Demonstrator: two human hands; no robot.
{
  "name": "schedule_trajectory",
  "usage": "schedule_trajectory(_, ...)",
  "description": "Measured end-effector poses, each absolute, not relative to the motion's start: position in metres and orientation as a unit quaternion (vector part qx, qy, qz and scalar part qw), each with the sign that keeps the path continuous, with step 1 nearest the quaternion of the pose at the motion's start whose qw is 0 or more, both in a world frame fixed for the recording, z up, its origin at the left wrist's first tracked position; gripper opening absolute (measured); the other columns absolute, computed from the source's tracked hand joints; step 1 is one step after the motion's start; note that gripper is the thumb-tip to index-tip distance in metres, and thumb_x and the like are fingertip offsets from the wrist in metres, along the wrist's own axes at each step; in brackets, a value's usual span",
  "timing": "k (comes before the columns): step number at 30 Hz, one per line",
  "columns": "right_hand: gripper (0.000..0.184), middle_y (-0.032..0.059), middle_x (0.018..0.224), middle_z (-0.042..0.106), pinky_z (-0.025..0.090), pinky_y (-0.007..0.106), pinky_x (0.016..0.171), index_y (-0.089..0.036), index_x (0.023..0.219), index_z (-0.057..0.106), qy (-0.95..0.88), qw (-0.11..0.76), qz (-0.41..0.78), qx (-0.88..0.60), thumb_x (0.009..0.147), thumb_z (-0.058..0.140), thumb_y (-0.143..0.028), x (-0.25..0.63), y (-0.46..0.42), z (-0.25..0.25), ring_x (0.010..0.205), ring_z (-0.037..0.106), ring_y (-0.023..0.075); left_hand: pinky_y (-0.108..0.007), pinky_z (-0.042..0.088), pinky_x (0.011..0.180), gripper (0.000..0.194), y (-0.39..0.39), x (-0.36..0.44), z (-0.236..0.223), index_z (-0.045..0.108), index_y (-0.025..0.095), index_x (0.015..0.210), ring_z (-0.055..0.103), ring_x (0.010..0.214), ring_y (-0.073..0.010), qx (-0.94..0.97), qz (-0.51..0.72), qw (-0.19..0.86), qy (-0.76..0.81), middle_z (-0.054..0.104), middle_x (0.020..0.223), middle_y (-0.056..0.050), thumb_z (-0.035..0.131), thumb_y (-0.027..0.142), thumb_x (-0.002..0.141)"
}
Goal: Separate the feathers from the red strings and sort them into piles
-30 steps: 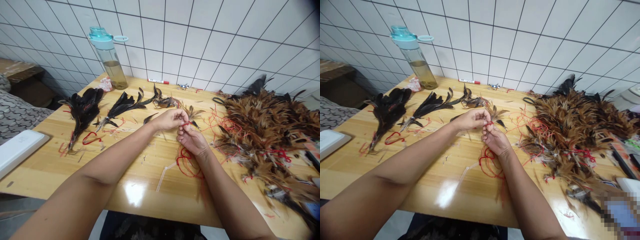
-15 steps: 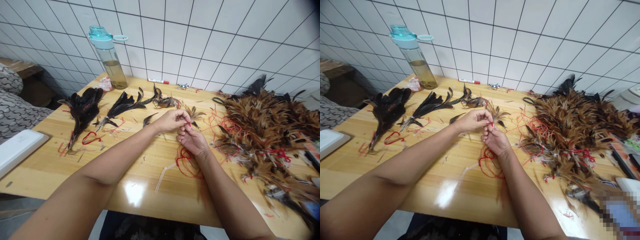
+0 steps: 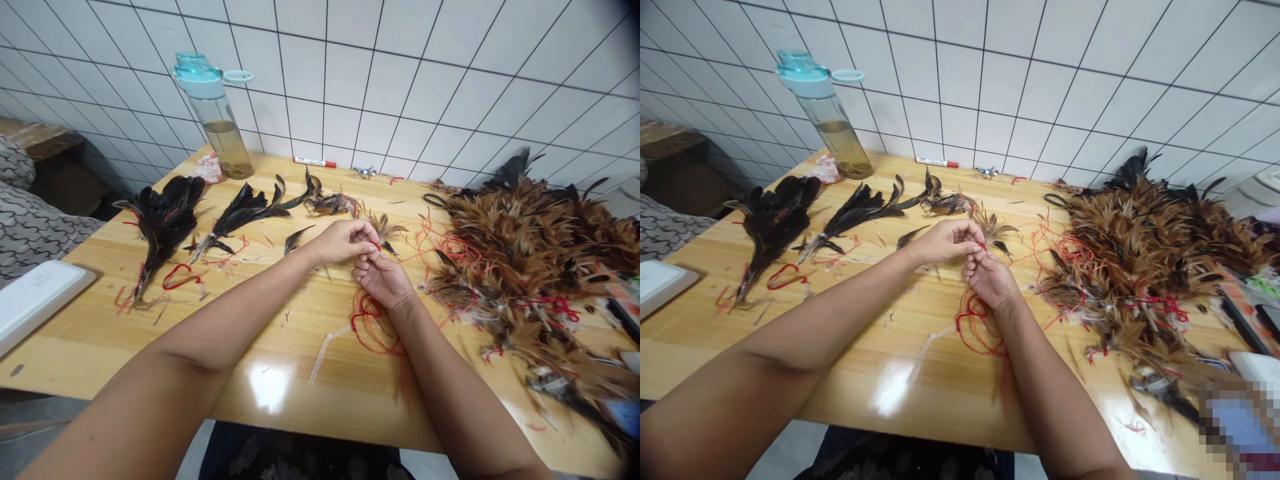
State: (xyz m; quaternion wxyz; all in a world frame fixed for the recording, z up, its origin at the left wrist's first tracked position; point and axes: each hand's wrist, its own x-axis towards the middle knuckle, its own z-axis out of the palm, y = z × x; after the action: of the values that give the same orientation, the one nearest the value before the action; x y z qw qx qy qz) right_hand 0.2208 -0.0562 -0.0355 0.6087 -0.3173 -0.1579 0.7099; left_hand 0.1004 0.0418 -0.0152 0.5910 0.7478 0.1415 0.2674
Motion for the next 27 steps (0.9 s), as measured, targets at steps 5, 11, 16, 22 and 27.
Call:
schedule_trajectory(5,0.015,-0.0026,0.065,0.052,0.040,0.019,0.053,-0.018,0.072,0.053,-0.149,0.613,0.708,-0.317,0.084,0.058,-0.012,0.220,-0.055,-0.038,0.055,0.044,0.0074,-0.021,0.049,0.064,0.011,0.038,0.102,-0.015,0.058,0.012,0.085,0.063,0.065,-0.0093,0.776,0.293,0.533,0.164,0.067,0.074,-0.002,0.061,0.021,0.078)
schedule_trajectory(11,0.020,-0.0032,0.064,0.050,0.039,0.020,0.053,-0.020,0.069,0.049,-0.182,0.610,0.701,-0.322,0.087,0.056,-0.015,0.219,-0.055,-0.036,0.054,0.041,0.0081,-0.019,0.047,0.061,0.008,0.040,0.101,-0.015,0.055,0.013,0.085,0.060,0.061,-0.0073,0.765,0.294,0.550,0.162,0.065,0.072,-0.002,0.057,0.020,0.081)
schedule_trajectory(16,0.019,-0.0032,0.066,0.048,0.038,0.020,0.053,-0.019,0.069,0.048,-0.172,0.615,0.705,-0.308,0.086,0.056,-0.014,0.219,-0.055,-0.034,0.054,0.040,0.0075,-0.019,0.047,0.064,0.016,0.044,0.100,-0.017,0.057,0.012,0.095,0.060,0.064,-0.0071,0.756,0.291,0.569,0.142,0.064,0.076,-0.001,0.058,0.019,0.081)
schedule_trajectory(22,0.018,-0.0031,0.068,0.046,0.038,0.021,0.053,-0.020,0.071,0.048,-0.175,0.613,0.707,-0.307,0.086,0.056,-0.015,0.220,-0.056,-0.035,0.055,0.039,0.0082,-0.020,0.049,0.070,0.014,0.046,0.098,-0.016,0.063,0.011,0.091,0.064,0.071,-0.0089,0.770,0.268,0.563,0.134,0.068,0.083,-0.005,0.054,0.019,0.084)
schedule_trajectory(27,0.016,-0.0035,0.067,0.047,0.038,0.020,0.053,-0.020,0.073,0.049,-0.167,0.617,0.710,-0.296,0.088,0.053,-0.015,0.220,-0.057,-0.034,0.054,0.039,0.0077,-0.023,0.050,0.073,0.011,0.048,0.096,-0.015,0.063,0.011,0.087,0.066,0.074,-0.0108,0.768,0.265,0.569,0.126,0.070,0.083,-0.007,0.057,0.019,0.083)
